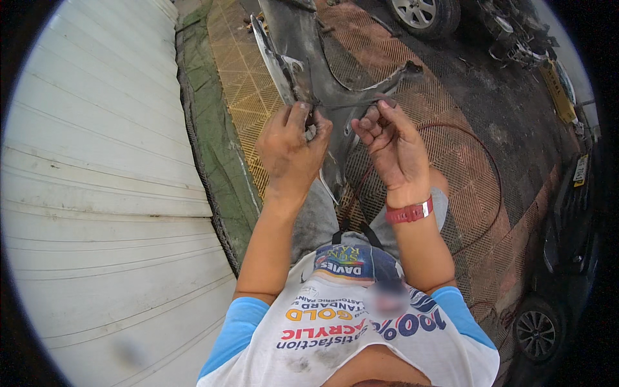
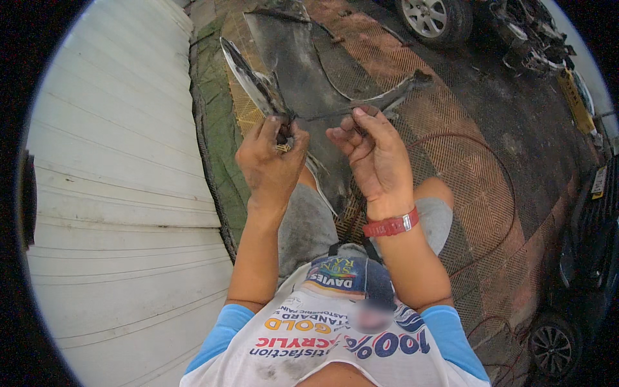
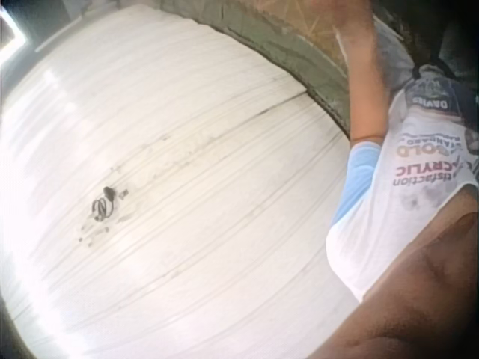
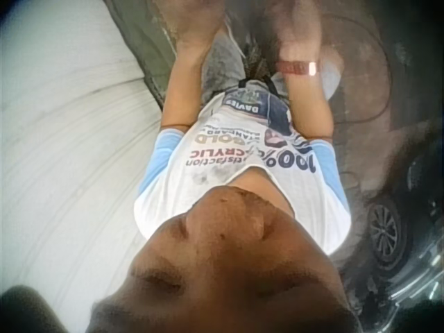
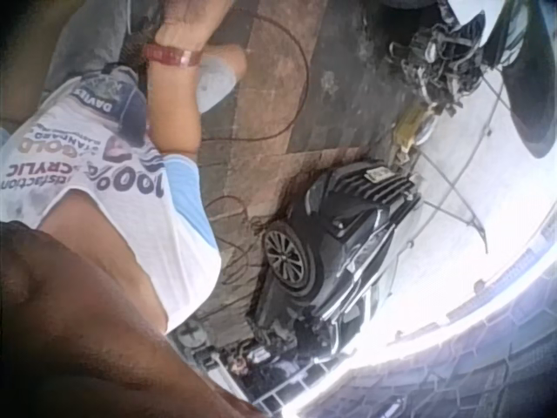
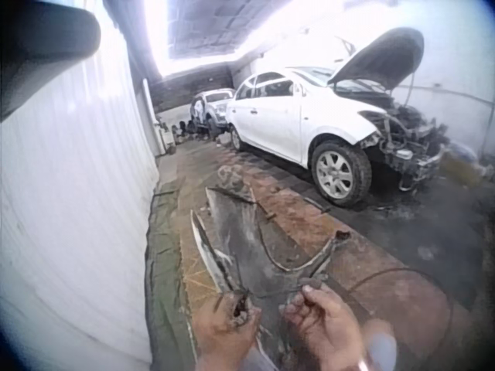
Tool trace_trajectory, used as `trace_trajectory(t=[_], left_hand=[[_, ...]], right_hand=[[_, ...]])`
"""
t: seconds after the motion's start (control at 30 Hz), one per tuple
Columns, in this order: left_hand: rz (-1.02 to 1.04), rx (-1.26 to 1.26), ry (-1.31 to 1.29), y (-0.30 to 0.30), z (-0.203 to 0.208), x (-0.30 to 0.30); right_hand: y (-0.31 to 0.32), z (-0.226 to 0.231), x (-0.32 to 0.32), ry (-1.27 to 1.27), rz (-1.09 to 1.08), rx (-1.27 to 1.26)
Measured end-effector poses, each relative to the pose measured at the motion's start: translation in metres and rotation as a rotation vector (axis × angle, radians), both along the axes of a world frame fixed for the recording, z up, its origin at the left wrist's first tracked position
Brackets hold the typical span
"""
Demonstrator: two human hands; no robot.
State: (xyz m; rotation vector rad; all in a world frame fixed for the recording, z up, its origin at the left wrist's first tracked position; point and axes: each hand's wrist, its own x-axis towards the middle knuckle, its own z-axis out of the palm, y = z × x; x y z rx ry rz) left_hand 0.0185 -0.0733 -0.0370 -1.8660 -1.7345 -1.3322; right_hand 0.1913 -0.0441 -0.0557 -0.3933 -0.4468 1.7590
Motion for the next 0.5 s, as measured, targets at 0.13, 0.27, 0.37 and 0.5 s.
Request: trace_trajectory(t=[0.13, 0.27, 0.37, 0.5], left_hand=[[-0.018, -0.043, -0.085, -0.005, 0.003, 0.001], [-0.069, -0.034, -0.271, -0.005, 0.001, 0.004], [-0.044, 0.007, -0.281, -0.003, 0.000, 0.004], [-0.057, 0.010, -0.231, 0.001, -0.002, 0.006]], right_hand=[[-0.008, 0.007, -0.008, -0.073, -0.092, 0.041], [-0.004, -0.008, 0.001, -0.374, -0.186, 0.197], [-0.002, -0.013, 0.013, -0.593, -0.240, 0.261], [0.013, -0.043, 0.021, -0.418, -0.096, -0.026]])
